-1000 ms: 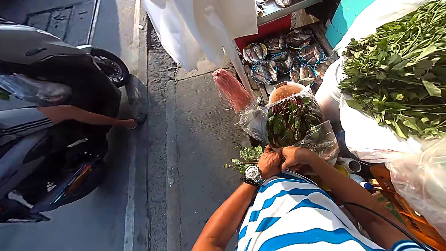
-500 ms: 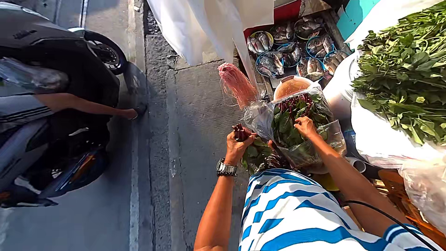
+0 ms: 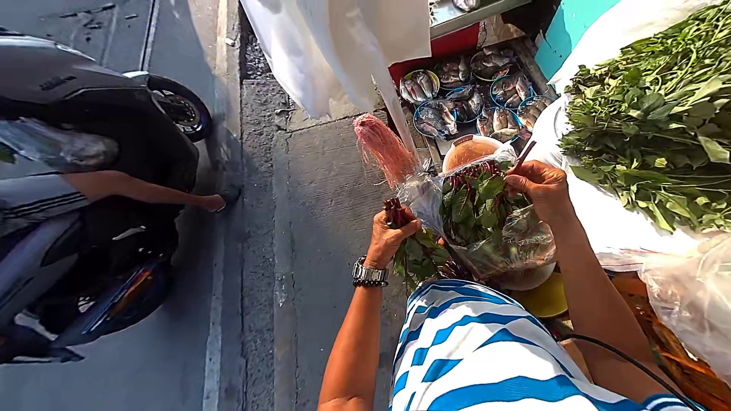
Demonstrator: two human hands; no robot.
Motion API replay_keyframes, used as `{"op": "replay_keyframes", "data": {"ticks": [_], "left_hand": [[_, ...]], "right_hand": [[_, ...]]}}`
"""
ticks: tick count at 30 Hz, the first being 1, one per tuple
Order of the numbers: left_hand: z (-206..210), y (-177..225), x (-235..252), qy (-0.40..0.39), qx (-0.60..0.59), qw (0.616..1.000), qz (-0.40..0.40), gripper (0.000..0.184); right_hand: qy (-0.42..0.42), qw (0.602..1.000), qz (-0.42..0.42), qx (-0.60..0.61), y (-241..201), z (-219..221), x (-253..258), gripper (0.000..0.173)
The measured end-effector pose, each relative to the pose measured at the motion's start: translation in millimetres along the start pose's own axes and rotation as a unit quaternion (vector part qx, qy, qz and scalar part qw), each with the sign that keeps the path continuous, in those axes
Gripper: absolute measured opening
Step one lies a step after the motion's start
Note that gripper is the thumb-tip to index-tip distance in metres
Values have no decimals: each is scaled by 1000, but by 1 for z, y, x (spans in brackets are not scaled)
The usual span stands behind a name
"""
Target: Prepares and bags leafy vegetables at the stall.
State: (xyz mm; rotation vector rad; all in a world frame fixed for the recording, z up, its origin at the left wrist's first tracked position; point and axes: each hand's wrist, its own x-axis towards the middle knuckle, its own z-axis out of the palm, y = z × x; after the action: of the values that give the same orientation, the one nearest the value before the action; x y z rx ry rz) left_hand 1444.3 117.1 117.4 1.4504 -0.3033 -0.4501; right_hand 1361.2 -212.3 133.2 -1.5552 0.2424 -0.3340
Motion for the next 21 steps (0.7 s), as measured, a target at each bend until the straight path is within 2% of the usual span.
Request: {"op": "replay_keyframes", "data": {"ticks": [2,4,7,13,17,21], "left_hand": [[6,11,2,-23,-6,1000,9,19],[10,21,2,-49,-2,999,9,25],[19,30,2,-85,-8,996,10,40],[28,31,1,-96,14,995,38,56],[30,33,-5,-76,-24,997,-3,46],[29,28,-2,-127,-26,991,20,44]], "right_hand": [[-23,989,-54,-136,-14,17,-7,17],[-58,956,-135,-254,-19,38,-17,21],[-94,920,-194,-328,-24,72,-37,22],[-94,907,-261,-318,-29,117,-64,20],[-116,931,-208,-276,-35,118,-69,22],[-120,950,-177,-229,-37,111,-70,19]]}}
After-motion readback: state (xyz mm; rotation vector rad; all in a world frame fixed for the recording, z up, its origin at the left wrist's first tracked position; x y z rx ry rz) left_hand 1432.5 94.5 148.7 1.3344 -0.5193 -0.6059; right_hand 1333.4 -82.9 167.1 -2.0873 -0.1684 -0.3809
